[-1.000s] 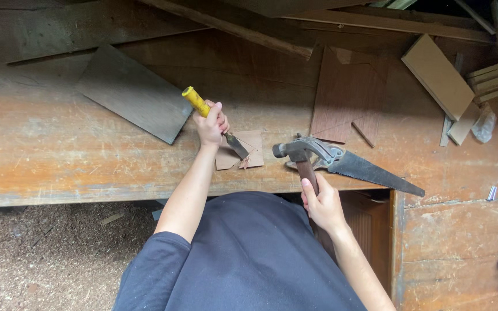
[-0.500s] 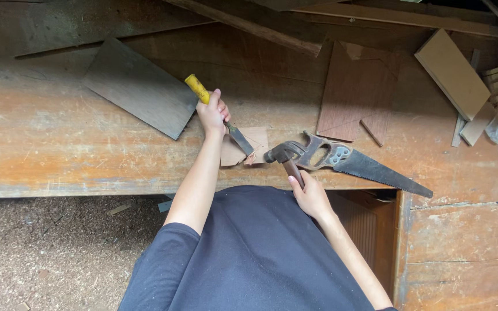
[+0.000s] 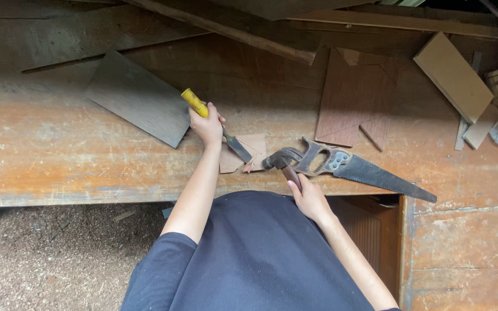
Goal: The person uses a chisel and hammer to carve a small wooden piece on a workbench. They repeatedly position the chisel and strike it with the hammer to remove wood shavings, gradually shaping the piece.
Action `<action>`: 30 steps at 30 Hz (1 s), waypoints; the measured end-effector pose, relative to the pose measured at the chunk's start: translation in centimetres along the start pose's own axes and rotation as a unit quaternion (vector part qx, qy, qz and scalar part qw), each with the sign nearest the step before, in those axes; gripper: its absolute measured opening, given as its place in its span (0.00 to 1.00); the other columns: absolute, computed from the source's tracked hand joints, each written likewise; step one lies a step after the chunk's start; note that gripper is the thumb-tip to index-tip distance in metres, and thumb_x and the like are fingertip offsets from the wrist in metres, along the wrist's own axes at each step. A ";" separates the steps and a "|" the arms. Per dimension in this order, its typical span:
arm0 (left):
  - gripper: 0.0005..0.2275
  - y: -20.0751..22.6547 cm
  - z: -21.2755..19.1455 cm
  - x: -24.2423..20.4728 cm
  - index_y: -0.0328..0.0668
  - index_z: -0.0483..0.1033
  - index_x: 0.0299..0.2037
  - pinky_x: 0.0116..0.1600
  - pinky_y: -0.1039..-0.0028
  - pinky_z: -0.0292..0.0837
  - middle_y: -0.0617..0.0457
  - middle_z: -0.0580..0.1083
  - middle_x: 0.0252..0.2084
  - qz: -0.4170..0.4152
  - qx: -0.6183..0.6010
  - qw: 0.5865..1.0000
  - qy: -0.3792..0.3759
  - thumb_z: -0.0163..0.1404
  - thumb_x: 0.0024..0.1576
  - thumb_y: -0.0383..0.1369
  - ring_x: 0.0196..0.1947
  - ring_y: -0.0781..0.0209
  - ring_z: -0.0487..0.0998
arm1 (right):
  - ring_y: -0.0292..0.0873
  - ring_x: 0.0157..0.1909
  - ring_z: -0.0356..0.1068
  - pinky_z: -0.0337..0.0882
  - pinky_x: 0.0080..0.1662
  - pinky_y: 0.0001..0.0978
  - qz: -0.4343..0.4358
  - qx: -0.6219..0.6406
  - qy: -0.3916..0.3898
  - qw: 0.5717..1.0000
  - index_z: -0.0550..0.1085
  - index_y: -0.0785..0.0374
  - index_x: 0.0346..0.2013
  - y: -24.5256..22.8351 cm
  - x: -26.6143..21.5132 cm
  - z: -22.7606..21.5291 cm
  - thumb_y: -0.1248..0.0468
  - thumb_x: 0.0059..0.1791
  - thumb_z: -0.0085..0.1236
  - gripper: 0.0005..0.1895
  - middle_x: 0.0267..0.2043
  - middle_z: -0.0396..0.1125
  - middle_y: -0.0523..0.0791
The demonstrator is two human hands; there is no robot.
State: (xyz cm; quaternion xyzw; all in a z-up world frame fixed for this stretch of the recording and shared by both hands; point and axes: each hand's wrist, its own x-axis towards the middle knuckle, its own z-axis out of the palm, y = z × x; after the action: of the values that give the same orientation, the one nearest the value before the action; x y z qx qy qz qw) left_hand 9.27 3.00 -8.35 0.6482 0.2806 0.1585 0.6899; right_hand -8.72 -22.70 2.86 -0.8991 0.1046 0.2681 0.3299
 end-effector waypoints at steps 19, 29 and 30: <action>0.14 -0.5 -0.1 0.3 0.28 0.67 0.53 0.32 0.69 0.77 0.50 0.78 0.23 0.107 0.159 0.981 0.043 0.51 0.60 0.28 0.22 0.59 0.83 | 0.58 0.39 0.77 0.73 0.43 0.48 0.015 -0.001 -0.018 1.000 0.72 0.61 0.50 -0.8 -0.5 -1.0 0.51 0.55 0.49 0.18 0.34 0.75 0.56; 0.17 2.5 -0.3 -1.3 0.37 0.60 0.57 0.24 0.73 0.74 0.53 0.76 0.25 0.028 0.015 0.998 -0.054 0.50 0.61 0.28 0.22 0.63 0.82 | 0.59 0.38 0.76 0.73 0.41 0.50 -0.006 -0.029 -0.024 0.999 0.72 0.60 0.49 -0.6 -0.2 -1.3 0.50 0.55 0.49 0.17 0.33 0.74 0.56; 0.15 2.8 -0.5 -1.7 0.38 0.61 0.55 0.24 0.73 0.73 0.53 0.76 0.24 -0.002 -0.047 0.992 -0.115 0.50 0.61 0.28 0.21 0.62 0.81 | 0.59 0.39 0.76 0.73 0.41 0.50 -0.013 -0.025 -0.020 0.999 0.72 0.60 0.49 -0.5 -0.3 -1.1 0.50 0.55 0.49 0.18 0.34 0.74 0.56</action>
State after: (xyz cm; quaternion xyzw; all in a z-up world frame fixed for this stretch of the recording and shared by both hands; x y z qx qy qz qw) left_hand 8.04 2.77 -5.27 0.6286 0.1935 0.0944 0.7474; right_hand -8.35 -23.04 4.03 -0.9030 0.0793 0.2841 0.3124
